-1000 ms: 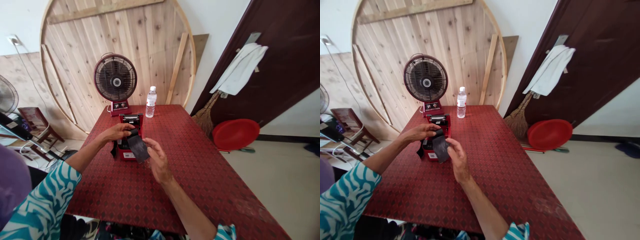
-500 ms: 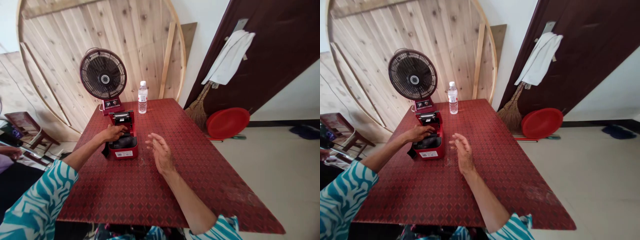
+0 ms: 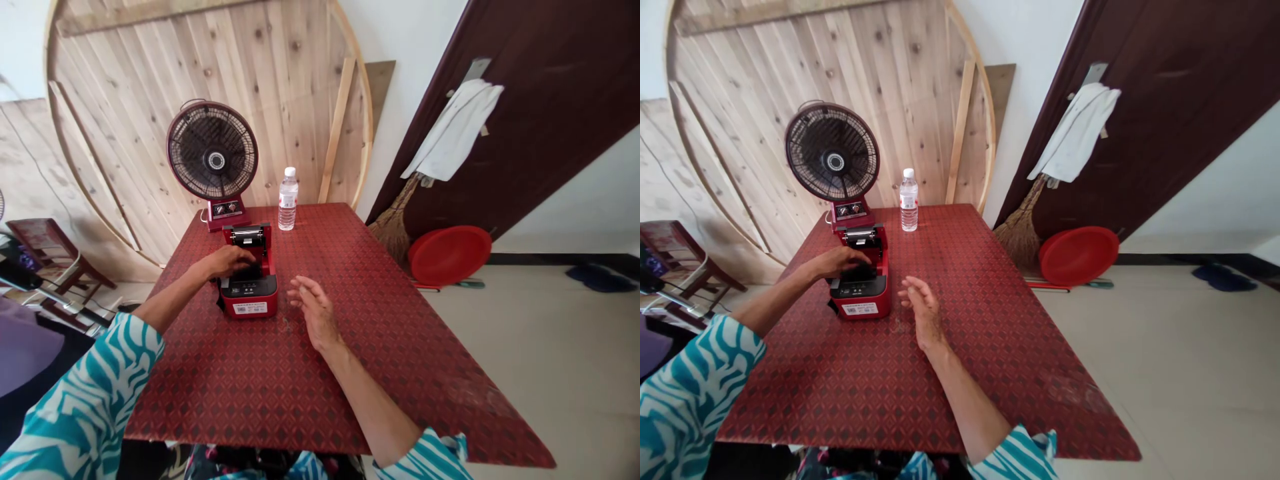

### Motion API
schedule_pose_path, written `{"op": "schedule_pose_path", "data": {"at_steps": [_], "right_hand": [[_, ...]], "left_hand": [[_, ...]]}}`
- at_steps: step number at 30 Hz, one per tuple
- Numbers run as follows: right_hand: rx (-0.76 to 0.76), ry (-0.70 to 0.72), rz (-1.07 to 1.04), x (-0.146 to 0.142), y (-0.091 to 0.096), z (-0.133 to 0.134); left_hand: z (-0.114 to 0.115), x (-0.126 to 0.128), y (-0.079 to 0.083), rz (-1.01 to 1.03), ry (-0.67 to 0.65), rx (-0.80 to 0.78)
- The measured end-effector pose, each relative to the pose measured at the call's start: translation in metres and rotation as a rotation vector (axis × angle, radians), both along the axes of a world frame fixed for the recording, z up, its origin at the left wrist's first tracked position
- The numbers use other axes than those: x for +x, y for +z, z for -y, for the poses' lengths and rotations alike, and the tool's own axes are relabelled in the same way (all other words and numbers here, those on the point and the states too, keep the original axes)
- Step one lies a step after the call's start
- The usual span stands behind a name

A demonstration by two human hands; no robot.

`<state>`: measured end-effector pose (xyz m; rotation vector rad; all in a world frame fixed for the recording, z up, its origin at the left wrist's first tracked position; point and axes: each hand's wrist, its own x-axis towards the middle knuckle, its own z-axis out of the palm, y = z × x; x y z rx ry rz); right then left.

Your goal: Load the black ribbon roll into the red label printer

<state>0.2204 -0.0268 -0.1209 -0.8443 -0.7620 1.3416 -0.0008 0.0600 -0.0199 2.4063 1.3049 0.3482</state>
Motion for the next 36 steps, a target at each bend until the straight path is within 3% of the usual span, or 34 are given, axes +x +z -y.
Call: {"op": "schedule_pose_path", "data": {"at_steps": [4,6,10,15,21,28,36], "right_hand": [[0.004,-0.011,0.022,-0.003,-0.007,-0.003],[0.006,-0.012,0.044,-0.005,-0.01,-0.004],[0.032,-0.038,0.12,-0.01,-0.015,-0.007],[0.166,-0.112,0.228,-0.009,-0.007,-0.025],[0.367,-0.152,0.376,-0.014,0.029,-0.075],[0.485,-0.09,0.547,-0.046,0.067,-0.126],[0.526,-0.066,0.542,-0.054,0.072,-0.114]], "left_hand": [[0.037,-0.018,0.002,0.362,0.067,-0.132],[0.056,-0.022,-0.004,0.383,0.047,-0.127],[0.078,-0.019,-0.024,0.236,-0.041,0.158],[0.087,-0.012,-0.04,0.145,-0.119,0.528],[0.092,-0.009,-0.047,0.096,-0.122,0.746],[0.099,-0.009,-0.057,0.06,-0.102,0.811],[0.107,-0.01,-0.056,0.059,-0.073,0.78]]}}
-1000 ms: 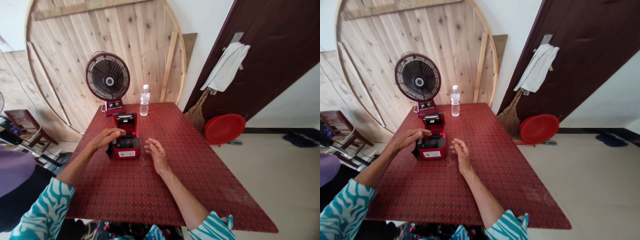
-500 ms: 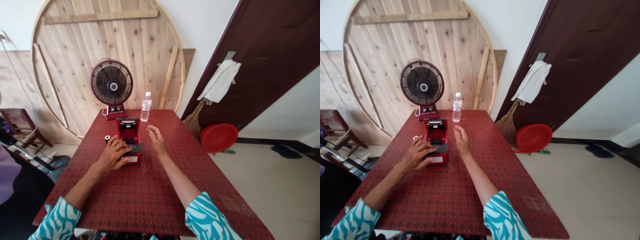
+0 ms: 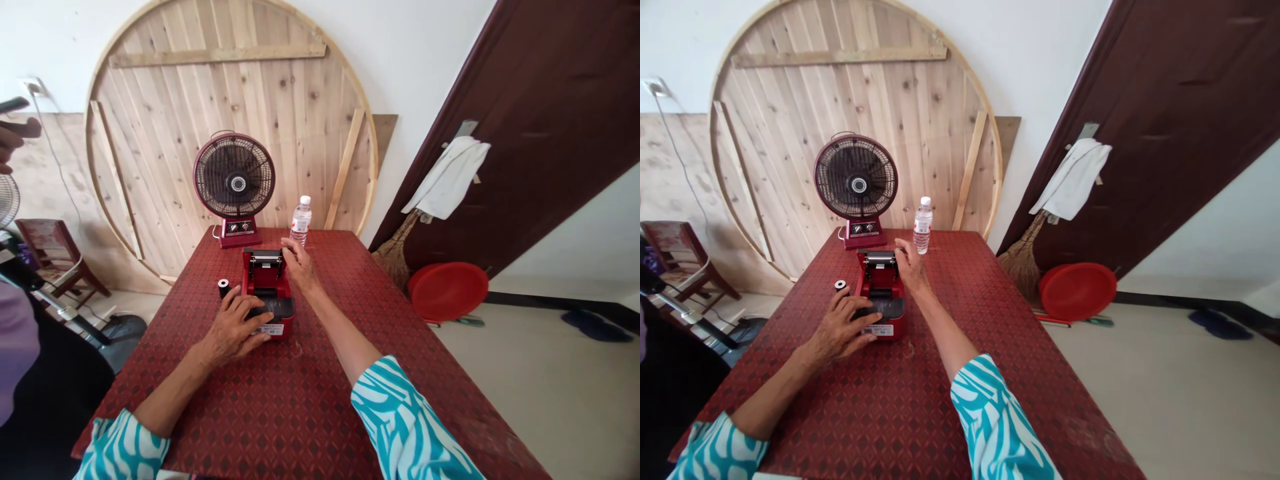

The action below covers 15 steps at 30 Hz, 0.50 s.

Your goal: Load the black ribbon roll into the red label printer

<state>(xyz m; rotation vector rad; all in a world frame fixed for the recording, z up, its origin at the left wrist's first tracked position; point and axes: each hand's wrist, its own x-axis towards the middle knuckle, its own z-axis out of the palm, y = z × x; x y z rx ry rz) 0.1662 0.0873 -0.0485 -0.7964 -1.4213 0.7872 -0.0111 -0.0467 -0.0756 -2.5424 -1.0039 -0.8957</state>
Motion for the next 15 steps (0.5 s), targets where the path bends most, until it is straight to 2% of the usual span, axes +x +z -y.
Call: {"op": "schedule_pose_path", "data": {"at_steps": [4,9,15], "right_hand": [[0.057,0.01,0.065,0.01,-0.01,0.03],[0.14,0.002,0.284,0.025,-0.034,0.07],[0.237,-0.027,0.43,0.03,-0.052,0.082]], "left_hand": [[0.0,-0.001,-0.003,0.045,0.016,0.035],[0.0,-0.002,-0.005,0.04,0.018,0.05],[0.0,-0.005,-0.003,0.021,0.031,-0.027]]}}
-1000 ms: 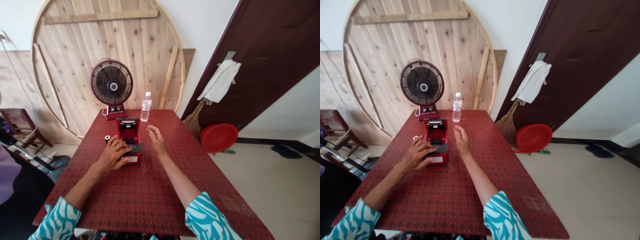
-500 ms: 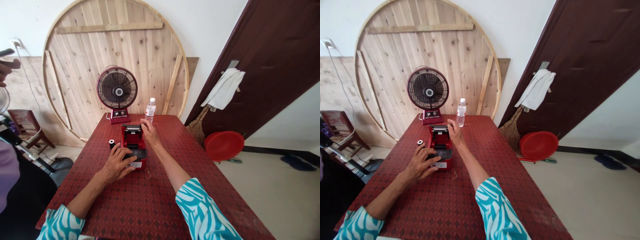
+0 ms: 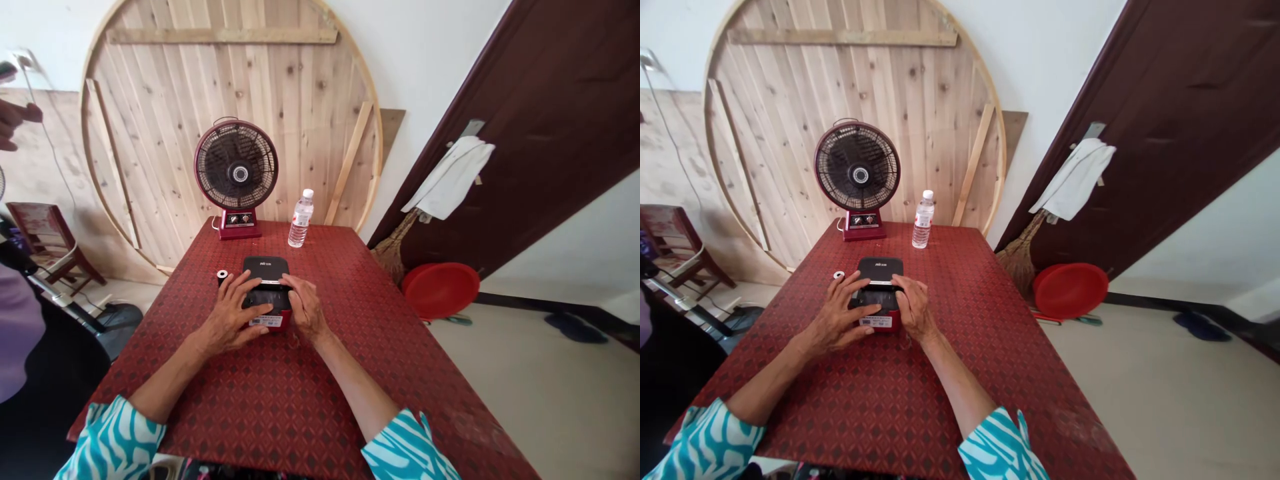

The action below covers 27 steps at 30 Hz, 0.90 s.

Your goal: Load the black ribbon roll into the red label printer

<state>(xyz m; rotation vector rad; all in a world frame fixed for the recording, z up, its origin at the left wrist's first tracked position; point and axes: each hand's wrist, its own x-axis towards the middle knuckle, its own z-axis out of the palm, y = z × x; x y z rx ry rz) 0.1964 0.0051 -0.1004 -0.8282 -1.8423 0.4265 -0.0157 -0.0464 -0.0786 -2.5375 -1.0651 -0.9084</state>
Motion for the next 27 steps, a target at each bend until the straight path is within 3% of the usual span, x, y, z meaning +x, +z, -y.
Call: {"op": "schedule_pose_path", "data": {"at_steps": [9,12,15,18,20,24,27], "right_hand": [[-0.007,-0.021,0.027,-0.001,-0.007,0.002],[-0.021,-0.015,0.014,-0.001,-0.01,0.001],[-0.021,-0.024,-0.079,-0.003,-0.015,0.002],[-0.089,0.007,-0.204,-0.007,-0.018,0.005],[-0.176,0.009,-0.329,-0.01,-0.02,0.005],[-0.339,-0.105,-0.684,-0.016,-0.029,-0.003],[-0.462,-0.151,-0.776,-0.022,-0.042,-0.011]], "left_hand": [[-0.001,-0.004,0.003,-0.038,-0.004,-0.143],[-0.005,-0.008,0.003,0.14,0.001,-0.163],[-0.009,-0.015,0.002,0.51,0.149,-0.193],[-0.014,-0.019,0.0,0.909,0.279,-0.426],[-0.016,-0.019,-0.002,1.089,0.261,-0.637],[-0.018,-0.011,-0.008,1.213,0.149,-0.904],[-0.017,-0.005,-0.01,1.23,0.118,-1.001]]}}
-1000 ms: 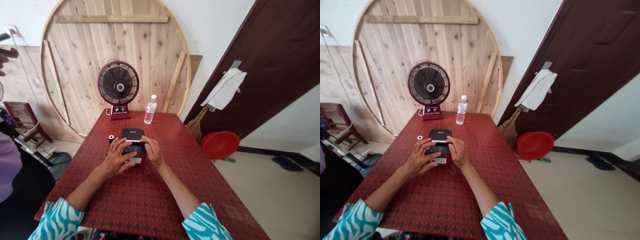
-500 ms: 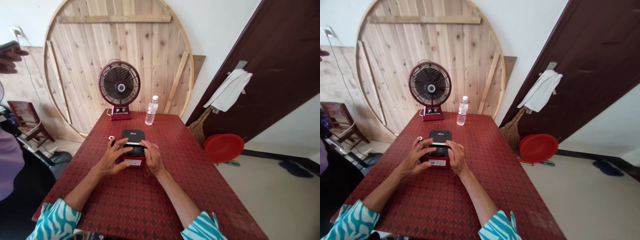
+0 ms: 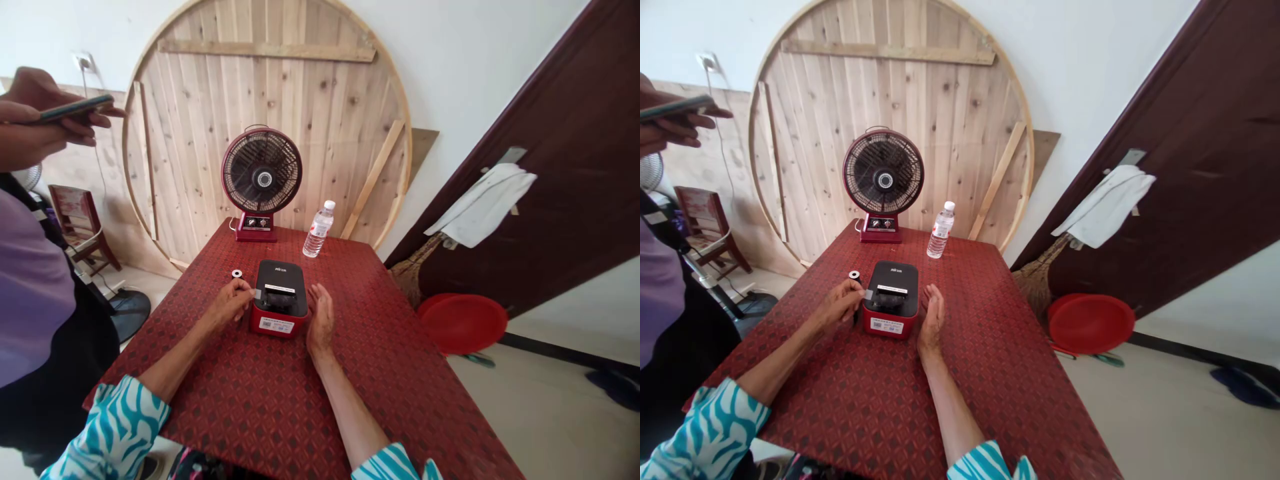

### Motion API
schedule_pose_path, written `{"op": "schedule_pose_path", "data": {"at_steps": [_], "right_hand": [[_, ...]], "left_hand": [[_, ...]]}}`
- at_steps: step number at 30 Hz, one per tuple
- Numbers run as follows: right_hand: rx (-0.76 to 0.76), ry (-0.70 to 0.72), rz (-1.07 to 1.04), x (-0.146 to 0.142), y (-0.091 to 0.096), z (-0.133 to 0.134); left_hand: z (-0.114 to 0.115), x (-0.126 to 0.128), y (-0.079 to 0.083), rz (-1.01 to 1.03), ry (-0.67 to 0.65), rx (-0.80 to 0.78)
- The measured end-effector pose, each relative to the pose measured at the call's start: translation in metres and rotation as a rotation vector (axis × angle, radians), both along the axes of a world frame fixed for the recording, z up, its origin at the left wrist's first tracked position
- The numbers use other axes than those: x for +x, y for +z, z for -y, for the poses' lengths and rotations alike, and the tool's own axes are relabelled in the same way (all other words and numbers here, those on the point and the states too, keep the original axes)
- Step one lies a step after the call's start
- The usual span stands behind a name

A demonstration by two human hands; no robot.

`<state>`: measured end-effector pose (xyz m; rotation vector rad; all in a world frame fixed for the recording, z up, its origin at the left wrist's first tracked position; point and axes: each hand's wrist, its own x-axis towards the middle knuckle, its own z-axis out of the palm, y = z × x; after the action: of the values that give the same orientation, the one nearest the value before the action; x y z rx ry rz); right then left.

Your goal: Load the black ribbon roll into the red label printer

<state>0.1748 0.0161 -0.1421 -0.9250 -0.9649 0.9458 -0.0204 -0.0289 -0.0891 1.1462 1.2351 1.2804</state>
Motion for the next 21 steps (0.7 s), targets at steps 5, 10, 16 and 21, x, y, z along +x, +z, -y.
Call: {"op": "schedule_pose_path", "data": {"at_steps": [5,10,16,21], "right_hand": [[-0.075,0.062,0.049,-0.009,-0.017,-0.003],[-0.102,0.095,0.041,-0.01,-0.02,-0.002],[-0.107,0.096,0.045,-0.008,-0.02,-0.004],[-0.098,0.095,0.043,-0.008,-0.021,-0.006]], "left_hand": [[-0.001,0.0,-0.001,0.035,-0.052,-0.044],[-0.004,-0.004,0.001,0.044,-0.091,-0.081],[-0.005,-0.007,0.004,0.079,-0.121,-0.137],[-0.01,-0.01,0.006,0.169,-0.146,-0.266]]}}
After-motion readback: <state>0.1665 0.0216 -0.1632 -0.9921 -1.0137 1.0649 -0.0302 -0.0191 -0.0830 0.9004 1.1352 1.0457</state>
